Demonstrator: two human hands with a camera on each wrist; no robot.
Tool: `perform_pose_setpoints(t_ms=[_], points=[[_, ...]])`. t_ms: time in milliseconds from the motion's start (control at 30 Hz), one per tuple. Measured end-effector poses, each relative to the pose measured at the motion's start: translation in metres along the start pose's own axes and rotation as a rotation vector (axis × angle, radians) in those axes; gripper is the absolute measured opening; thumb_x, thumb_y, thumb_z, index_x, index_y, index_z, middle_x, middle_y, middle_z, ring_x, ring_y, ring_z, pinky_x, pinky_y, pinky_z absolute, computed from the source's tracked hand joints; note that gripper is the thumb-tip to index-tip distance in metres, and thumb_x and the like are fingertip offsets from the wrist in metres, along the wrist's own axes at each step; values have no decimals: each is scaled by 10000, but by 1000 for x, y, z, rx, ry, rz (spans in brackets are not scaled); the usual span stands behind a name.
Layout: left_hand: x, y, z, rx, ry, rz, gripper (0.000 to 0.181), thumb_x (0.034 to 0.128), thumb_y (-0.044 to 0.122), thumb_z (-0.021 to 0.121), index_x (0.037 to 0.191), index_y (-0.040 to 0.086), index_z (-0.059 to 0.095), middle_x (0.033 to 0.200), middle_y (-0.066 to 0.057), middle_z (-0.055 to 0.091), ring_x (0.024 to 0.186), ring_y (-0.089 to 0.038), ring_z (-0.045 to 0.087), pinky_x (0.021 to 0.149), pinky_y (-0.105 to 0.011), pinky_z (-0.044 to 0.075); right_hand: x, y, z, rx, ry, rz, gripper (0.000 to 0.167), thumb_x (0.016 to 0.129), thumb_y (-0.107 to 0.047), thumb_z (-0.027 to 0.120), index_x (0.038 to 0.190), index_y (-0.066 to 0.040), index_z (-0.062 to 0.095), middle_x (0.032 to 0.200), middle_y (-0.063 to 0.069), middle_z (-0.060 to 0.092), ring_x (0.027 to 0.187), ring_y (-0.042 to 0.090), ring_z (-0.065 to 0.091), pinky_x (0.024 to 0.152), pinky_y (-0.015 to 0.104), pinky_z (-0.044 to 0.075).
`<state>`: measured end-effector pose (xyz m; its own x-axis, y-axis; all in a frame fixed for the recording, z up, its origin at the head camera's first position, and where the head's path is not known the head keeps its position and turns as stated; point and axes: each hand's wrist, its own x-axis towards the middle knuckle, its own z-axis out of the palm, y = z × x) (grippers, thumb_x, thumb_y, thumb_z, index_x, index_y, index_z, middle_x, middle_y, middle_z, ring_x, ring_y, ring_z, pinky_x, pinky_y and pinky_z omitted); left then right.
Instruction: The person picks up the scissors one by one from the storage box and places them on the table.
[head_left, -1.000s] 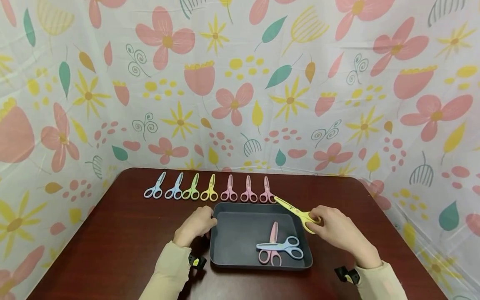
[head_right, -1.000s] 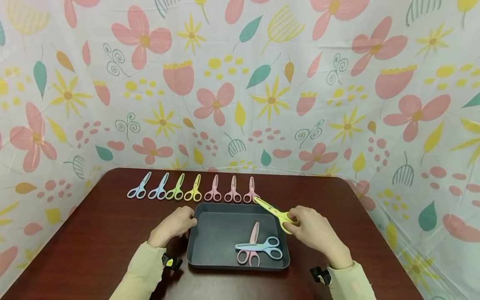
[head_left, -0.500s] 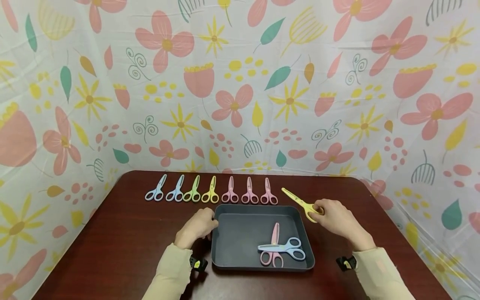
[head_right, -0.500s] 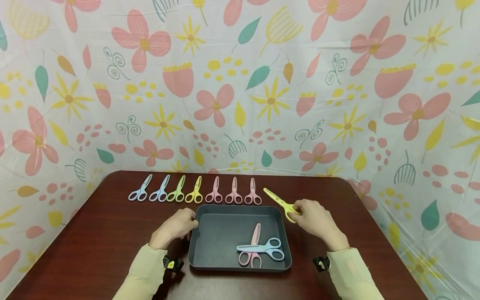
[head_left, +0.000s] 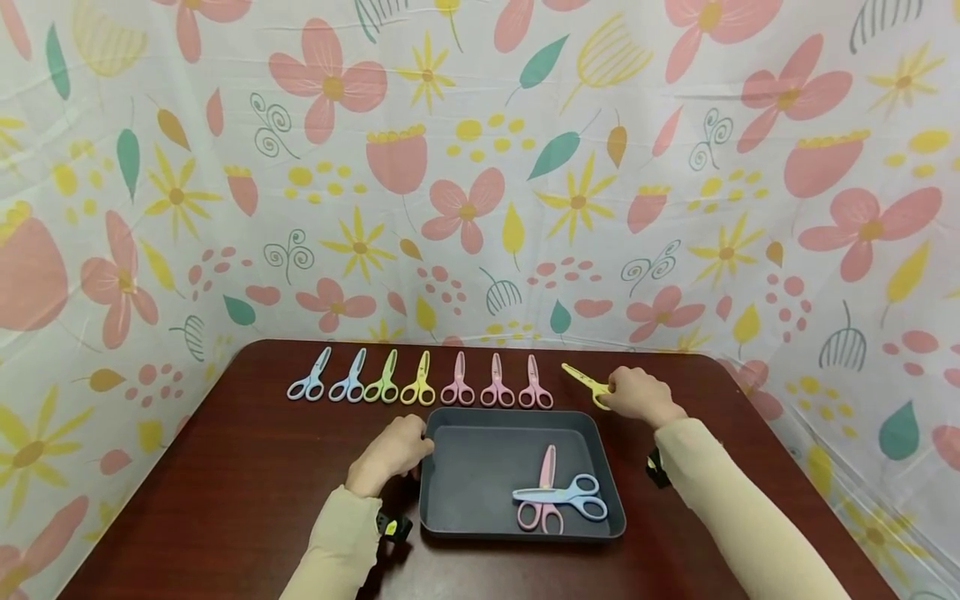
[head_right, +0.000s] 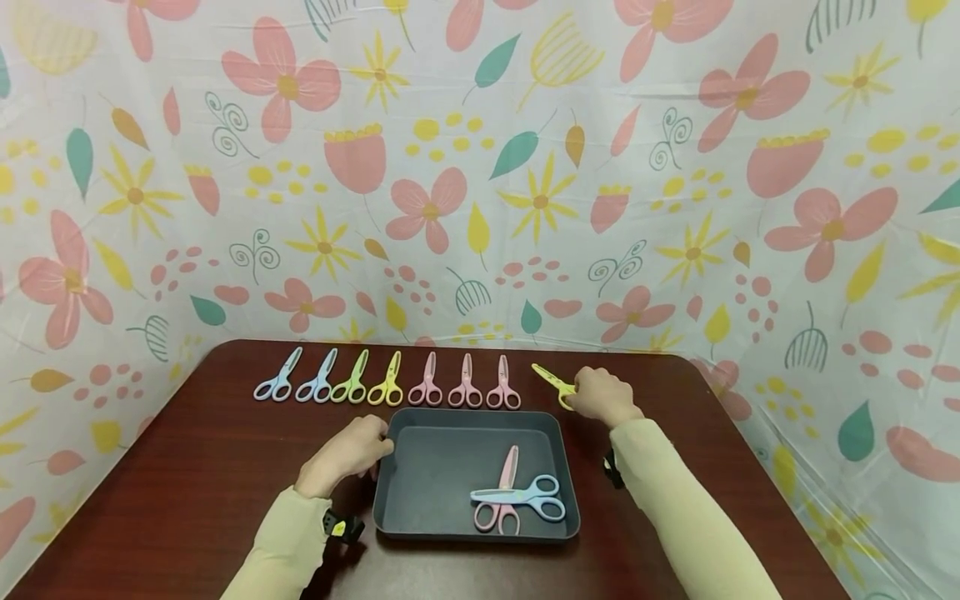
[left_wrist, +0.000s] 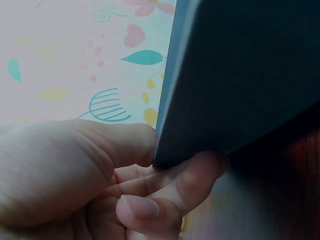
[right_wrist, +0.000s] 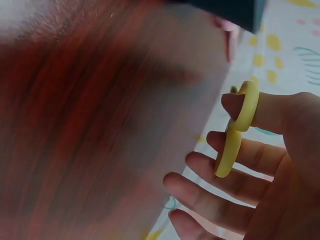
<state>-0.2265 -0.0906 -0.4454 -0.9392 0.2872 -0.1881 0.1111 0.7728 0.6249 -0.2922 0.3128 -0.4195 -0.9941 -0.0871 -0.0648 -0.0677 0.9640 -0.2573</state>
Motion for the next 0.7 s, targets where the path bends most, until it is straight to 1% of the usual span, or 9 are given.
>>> perform_pose_setpoints(t_ms=[100, 200, 267, 433, 567, 700], points=[[0, 0, 0, 3, 4, 4, 262, 934, 109, 545, 682, 50, 580, 491, -80, 570, 372, -193, 499, 383, -283, 358, 11, -4, 3, -41, -14, 38, 222, 855, -304, 672, 777, -100, 631, 677, 59, 553, 592, 234, 515, 529, 386, 392], [0, -1, 0, 5, 6, 8, 267, 934, 110, 543, 676, 50, 581, 487, -77, 569, 369, -192, 497, 383, -282, 358, 19, -11, 6, -81, -36, 79, 242, 853, -319, 664, 808, -84, 627, 721, 86, 560, 639, 266, 534, 567, 417, 406], [0, -1, 0, 4, 4, 7, 268, 933, 109, 542, 675, 48, 582, 486, -75, 568, 370, -191, 496, 382, -281, 356, 22, -15, 7, -105, -56, 93, 257, 854, -325, 660, 836, -72, 617, 755, 103, 556, 671, 285, 536, 591, 440, 412], [-1, 0, 0, -4, 2, 4, 270, 930, 101, 543, 666, 53, 576, 482, -70, 563, 377, -207, 510, 379, -281, 357, 28, -26, 14, -166, -101, 88, 293, 849, -344, 663, 881, -55, 627, 805, 119, 571, 705, 295, 544, 630, 475, 441], [0, 0, -1, -2, 10, 12, 276, 930, 101, 546, 658, 60, 567, 477, -69, 562, 375, -210, 513, 380, -284, 366, 33, -32, 20, -215, -103, 76, 310, 841, -353, 666, 891, -49, 638, 819, 122, 590, 697, 291, 550, 631, 479, 454], [0, 0, -1, 7, 7, 14, 290, 931, 106, 542, 644, 71, 557, 478, -71, 566, 357, -177, 482, 381, -283, 363, 35, -35, 23, -244, -110, 81, 313, 840, -352, 658, 893, -45, 645, 827, 125, 598, 696, 294, 551, 621, 468, 455]])
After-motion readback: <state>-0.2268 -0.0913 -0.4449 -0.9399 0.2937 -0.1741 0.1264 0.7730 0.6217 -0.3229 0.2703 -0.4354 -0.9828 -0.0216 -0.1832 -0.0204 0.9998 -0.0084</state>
